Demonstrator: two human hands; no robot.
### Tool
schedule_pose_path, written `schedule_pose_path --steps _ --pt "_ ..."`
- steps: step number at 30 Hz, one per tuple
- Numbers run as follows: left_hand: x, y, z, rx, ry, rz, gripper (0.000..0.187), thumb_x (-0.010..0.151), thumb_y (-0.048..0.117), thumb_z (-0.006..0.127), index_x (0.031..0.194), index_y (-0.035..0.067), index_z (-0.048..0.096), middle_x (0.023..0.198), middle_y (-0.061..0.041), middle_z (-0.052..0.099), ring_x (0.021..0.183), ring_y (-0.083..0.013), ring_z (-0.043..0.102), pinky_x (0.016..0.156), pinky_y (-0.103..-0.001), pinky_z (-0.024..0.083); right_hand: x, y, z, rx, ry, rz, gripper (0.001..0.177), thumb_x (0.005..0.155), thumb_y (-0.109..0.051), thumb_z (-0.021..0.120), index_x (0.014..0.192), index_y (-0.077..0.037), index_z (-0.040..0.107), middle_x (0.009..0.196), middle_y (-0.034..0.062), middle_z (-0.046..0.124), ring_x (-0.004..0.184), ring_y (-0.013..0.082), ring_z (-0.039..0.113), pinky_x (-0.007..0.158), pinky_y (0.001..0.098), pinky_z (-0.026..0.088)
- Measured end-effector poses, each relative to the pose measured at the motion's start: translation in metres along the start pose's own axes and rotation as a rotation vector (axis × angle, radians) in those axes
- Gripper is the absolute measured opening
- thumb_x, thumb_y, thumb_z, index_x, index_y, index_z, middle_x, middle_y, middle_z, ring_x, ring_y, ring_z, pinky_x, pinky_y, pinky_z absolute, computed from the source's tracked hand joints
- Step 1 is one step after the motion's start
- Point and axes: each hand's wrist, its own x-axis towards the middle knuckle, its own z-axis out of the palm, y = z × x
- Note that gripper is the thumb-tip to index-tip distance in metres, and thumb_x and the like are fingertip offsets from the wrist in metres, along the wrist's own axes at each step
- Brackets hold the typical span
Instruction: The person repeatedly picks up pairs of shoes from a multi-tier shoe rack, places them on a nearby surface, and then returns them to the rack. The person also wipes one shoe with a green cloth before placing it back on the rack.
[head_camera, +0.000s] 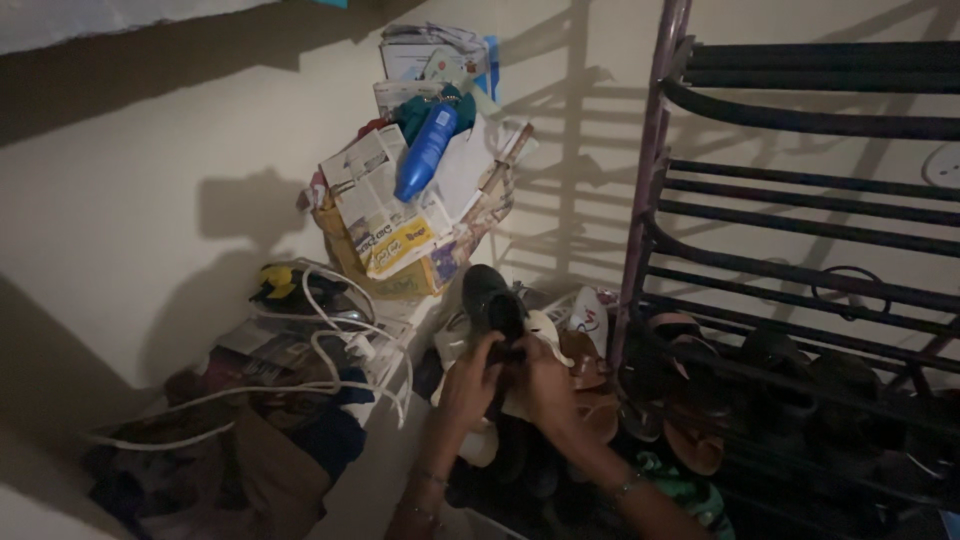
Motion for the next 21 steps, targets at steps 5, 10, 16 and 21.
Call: schedule_pose_path --steps 5,10,16,21 --pt "0.001 0.006 0.003 0.047 -0.05 -0.113 0.056 0.092 0.004 0.064 0.143 0.019 0.048 0.116 -0.028 0.067 0.106 -0.0499 0.064 0.082 -0.056 0.05 -0.003 -0.018 -0.019 -0.125 -0.058 0.01 0.042 0.079 -0.007 0.074 0.117 0.0 0.057 0.128 0.0272 0.061 0.092 0.0455 0.068 0.074 0.0486 0.056" --pt "-0.003 -0.016 0.014 0.092 -0.077 -0.15 0.063 0.092 0.003 0.06 0.149 0.022 0.044 0.129 -0.026 0.063 0.111 -0.0488 0.061 0.086 -0.055 0.051 -0.005 0.008 0.0 -0.085 -0.099 -0.078 0.053 0.08 0.002 0.067 0.132 -0.002 0.056 0.136 0.0265 0.06 0.108 0.0462 0.065 0.087 0.0489 0.055" --pt "-0.006 -0.026 0.019 0.067 -0.087 -0.109 0.075 0.086 -0.002 0.058 0.154 0.024 0.039 0.147 -0.021 0.053 0.121 -0.0455 0.059 0.093 -0.051 0.052 -0.014 0.028 0.006 0.003 -0.22 -0.157 0.072 0.074 0.007 0.064 0.143 -0.001 0.049 0.15 0.0314 0.044 0.126 0.0502 0.053 0.101 0.0499 0.048" --pt "-0.012 -0.003 0.019 0.113 -0.058 -0.123 0.079 0.085 0.0 0.062 0.158 0.019 0.036 0.146 -0.025 0.052 0.127 -0.0474 0.054 0.098 -0.051 0.048 -0.017 0.024 0.0 -0.111 -0.175 -0.223 0.076 0.074 0.007 0.062 0.147 -0.004 0.046 0.151 0.0288 0.047 0.132 0.0481 0.052 0.109 0.0478 0.048"
